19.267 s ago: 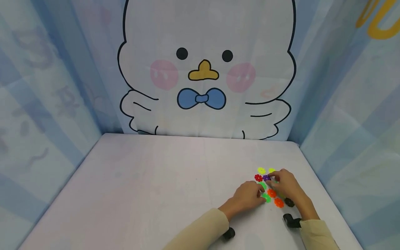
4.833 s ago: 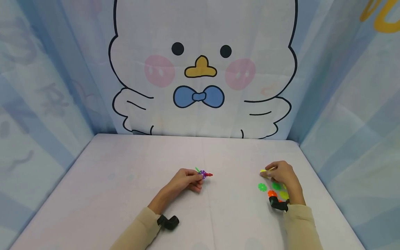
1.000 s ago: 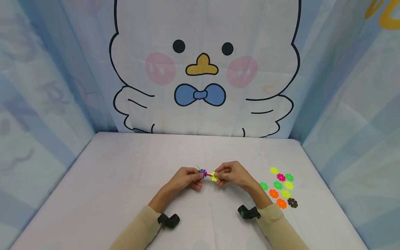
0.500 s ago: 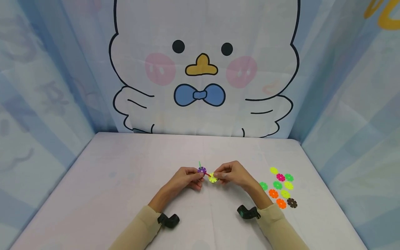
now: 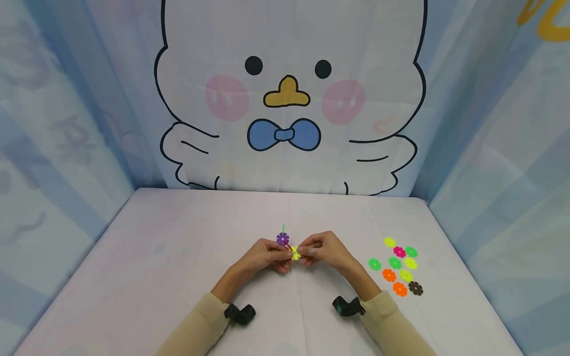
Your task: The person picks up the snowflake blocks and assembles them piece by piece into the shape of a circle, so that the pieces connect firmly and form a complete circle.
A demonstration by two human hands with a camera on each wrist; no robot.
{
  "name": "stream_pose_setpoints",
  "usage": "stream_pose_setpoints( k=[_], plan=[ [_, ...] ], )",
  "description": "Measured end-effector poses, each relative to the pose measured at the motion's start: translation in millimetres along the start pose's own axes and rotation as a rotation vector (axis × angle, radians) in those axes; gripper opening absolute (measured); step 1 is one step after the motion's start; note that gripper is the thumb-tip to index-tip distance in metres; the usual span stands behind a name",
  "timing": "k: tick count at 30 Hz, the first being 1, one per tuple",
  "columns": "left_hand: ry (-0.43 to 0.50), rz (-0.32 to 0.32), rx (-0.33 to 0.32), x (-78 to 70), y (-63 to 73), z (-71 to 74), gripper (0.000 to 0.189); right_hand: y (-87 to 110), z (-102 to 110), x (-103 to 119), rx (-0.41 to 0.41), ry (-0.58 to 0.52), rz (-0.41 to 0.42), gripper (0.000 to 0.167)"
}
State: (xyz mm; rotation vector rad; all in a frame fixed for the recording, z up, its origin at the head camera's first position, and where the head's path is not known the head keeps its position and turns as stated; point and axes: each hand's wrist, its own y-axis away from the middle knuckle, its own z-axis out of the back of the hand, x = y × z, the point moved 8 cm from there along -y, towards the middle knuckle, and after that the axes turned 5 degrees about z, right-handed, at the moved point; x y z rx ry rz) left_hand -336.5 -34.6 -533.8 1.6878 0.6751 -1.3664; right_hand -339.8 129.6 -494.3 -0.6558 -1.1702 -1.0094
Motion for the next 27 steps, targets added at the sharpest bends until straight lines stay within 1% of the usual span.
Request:
stream_pose_setpoints(
  k=[5, 8, 12, 16, 20, 23, 27],
  plan=[
    [0.005, 0.006, 0.000, 0.8, 0.3, 0.2, 0.028, 0.9, 0.5, 0.7, 0.058, 0.035, 0.014, 0.022],
    [0.000, 0.004, -0.005, 1.4, 0.3, 0.8, 0.029, 1.0, 5.2, 0.7, 0.088, 0.070, 0.033, 0.022],
    [0.002, 0.009, -0.013, 1.8, 0.9, 1.8, 0.029, 1.2, 19.9, -3.1, 0.070, 0.123, 0.029, 0.023],
    [0.013, 0.016, -0.016, 0.9, 1.4, 2.4, 0.027, 2.7, 43.6, -8.8, 0.005, 0.189, 0.001, 0.022],
    [0.020, 0.009, -0.010, -0.1, 2.1, 2.2, 0.025, 9.2, 76.7, -13.8, -0.087, 0.236, -0.030, 0.023],
    [0.025, 0.005, -0.006, -0.2, 2.1, 2.2, 0.025, 18.1, 105.6, -18.3, -0.159, 0.267, -0.049, 0.028],
    [0.027, 0.005, -0.003, 0.4, 1.5, 2.3, 0.025, 35.1, 142.9, -25.0, -0.258, 0.308, -0.079, 0.034]
  ],
)
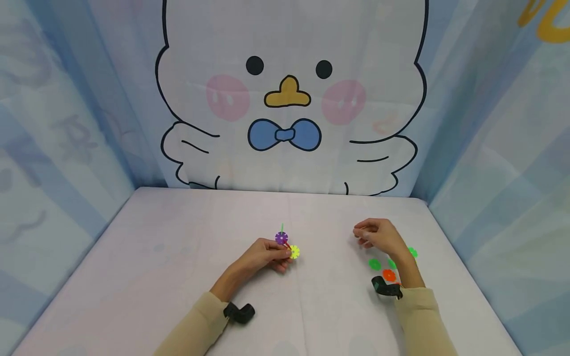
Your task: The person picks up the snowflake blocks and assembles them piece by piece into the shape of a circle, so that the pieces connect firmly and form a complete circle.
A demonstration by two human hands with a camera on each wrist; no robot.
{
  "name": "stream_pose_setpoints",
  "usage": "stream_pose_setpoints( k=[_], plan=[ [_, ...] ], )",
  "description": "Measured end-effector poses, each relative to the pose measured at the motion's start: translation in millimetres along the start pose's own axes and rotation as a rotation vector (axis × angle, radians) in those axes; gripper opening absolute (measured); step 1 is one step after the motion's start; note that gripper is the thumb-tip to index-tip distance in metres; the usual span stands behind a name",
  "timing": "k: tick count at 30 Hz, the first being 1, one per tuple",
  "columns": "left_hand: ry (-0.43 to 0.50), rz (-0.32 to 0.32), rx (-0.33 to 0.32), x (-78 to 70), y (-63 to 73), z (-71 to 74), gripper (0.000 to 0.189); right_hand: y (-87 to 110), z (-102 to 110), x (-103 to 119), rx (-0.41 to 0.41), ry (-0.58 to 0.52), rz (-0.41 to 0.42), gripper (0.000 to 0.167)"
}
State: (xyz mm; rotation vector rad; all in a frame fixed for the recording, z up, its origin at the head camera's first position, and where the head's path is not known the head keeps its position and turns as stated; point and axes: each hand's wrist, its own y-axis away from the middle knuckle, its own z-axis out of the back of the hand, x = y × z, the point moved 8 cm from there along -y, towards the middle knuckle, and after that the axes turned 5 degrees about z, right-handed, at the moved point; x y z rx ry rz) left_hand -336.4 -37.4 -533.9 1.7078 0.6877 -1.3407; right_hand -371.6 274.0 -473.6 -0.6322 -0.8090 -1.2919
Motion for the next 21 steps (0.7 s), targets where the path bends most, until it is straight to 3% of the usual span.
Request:
stream_pose_setpoints(
  k=[6, 10, 15, 21],
  plan=[
    [0.018, -0.005, 0.011, -1.2, -1.0, -0.6, 0.023, 17.0, 45.8, -27.7, -0.131, 0.108, -0.070, 0.038],
    [0.030, 0.002, 0.011, -1.7, -0.6, -1.4, 0.023, 28.1, 67.1, -45.9, -0.198, 0.242, -0.179, 0.046],
    [0.029, 0.005, 0.006, -1.4, 0.6, -1.5, 0.024, 35.6, 78.2, -61.5, -0.215, 0.315, -0.303, 0.056],
    [0.023, 0.001, 0.007, -0.3, -0.5, -0.9, 0.025, 34.9, 78.1, -70.7, -0.199, 0.334, -0.354, 0.056]
  ],
)
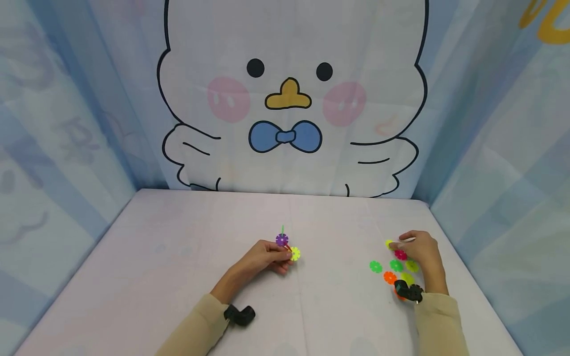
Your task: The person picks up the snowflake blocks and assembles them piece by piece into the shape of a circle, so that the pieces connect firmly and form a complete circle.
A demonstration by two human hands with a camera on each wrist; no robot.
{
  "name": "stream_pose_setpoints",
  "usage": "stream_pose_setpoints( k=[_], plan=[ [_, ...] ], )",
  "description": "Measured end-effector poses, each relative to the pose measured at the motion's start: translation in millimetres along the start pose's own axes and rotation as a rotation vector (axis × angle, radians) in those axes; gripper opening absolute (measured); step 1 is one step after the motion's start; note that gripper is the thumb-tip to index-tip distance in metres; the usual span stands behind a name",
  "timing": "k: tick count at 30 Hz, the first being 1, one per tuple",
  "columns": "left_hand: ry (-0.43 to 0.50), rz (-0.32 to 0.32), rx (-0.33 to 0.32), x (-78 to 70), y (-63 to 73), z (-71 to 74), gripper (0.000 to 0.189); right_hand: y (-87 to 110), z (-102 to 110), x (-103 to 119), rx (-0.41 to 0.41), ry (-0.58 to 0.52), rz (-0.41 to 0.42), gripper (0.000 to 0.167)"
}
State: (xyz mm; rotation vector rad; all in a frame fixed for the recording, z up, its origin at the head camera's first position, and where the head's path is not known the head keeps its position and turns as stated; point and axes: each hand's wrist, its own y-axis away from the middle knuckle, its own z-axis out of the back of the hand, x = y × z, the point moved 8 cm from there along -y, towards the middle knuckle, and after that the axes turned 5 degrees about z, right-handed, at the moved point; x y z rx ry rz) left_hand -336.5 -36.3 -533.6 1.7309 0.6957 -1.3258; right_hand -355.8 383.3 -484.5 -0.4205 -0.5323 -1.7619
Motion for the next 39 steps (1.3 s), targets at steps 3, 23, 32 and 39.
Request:
stream_pose_setpoints(
  k=[3, 23, 32, 39],
  plan=[
    [-0.002, 0.001, 0.000, 0.8, -0.1, 0.3, 0.025, -1.2, -1.6, -1.4, 0.009, 0.014, -0.011, 0.054],
    [0.010, -0.002, 0.006, 2.2, -1.5, 0.4, 0.024, 1.2, -4.3, 3.9, 0.038, 0.016, -0.005, 0.052],
    [0.002, -0.005, 0.006, -0.2, -0.6, 0.6, 0.025, -1.0, -5.0, 8.7, 0.014, -0.009, 0.050, 0.043],
    [0.014, 0.002, 0.000, -0.8, 0.0, 1.2, 0.021, -2.0, -7.1, 14.9, -0.006, -0.054, 0.084, 0.035]
  ],
)
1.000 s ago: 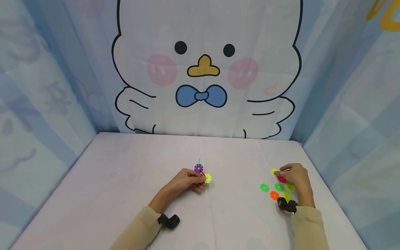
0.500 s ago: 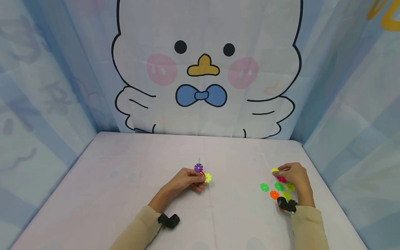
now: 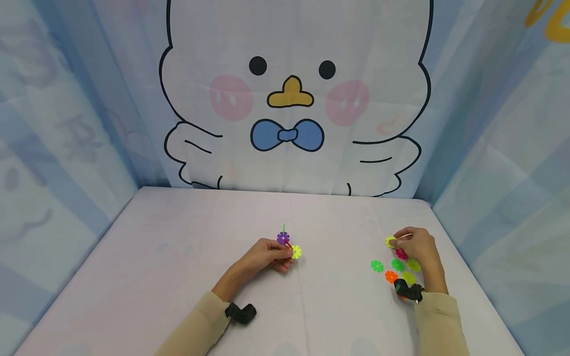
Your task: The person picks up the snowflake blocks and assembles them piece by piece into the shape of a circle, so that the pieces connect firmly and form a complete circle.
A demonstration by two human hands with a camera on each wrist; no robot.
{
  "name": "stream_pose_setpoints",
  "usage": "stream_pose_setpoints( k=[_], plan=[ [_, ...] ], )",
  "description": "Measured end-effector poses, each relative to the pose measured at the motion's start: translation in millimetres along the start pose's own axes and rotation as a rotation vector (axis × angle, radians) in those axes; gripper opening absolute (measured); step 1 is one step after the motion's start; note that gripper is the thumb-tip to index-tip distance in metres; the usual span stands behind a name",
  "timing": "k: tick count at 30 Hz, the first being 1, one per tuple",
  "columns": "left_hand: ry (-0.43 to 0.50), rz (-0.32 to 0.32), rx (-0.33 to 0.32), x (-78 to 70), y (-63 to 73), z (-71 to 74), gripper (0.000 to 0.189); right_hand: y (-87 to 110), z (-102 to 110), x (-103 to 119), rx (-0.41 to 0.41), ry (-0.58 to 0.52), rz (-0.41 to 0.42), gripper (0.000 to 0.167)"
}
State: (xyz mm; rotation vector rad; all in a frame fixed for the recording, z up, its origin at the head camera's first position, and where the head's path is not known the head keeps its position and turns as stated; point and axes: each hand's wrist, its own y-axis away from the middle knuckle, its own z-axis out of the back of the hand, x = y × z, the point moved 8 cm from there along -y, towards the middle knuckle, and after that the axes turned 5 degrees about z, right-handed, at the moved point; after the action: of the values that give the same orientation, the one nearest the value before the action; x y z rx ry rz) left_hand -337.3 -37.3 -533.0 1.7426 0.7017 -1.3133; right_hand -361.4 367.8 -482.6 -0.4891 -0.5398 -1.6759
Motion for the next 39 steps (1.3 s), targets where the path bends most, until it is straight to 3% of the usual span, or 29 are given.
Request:
stream_pose_setpoints(
  k=[8, 17, 27, 39],
  plan=[
    [0.002, -0.006, 0.000, -0.6, 0.0, 0.2, 0.020, 2.1, -28.5, 34.9, 0.181, -0.309, 0.122, 0.042],
    [0.005, -0.003, -0.010, -0.1, -0.3, 1.4, 0.020, 8.7, -74.2, 93.8, 0.368, -0.462, 0.270, 0.031],
    [-0.007, 0.003, -0.014, 1.7, -1.9, 2.1, 0.022, 27.0, -112.5, 144.8, 0.466, -0.478, 0.449, 0.020],
    [-0.012, -0.001, -0.011, 1.3, -0.8, 2.3, 0.025, 41.3, -138.7, 167.5, 0.521, -0.494, 0.517, 0.015]
  ],
)
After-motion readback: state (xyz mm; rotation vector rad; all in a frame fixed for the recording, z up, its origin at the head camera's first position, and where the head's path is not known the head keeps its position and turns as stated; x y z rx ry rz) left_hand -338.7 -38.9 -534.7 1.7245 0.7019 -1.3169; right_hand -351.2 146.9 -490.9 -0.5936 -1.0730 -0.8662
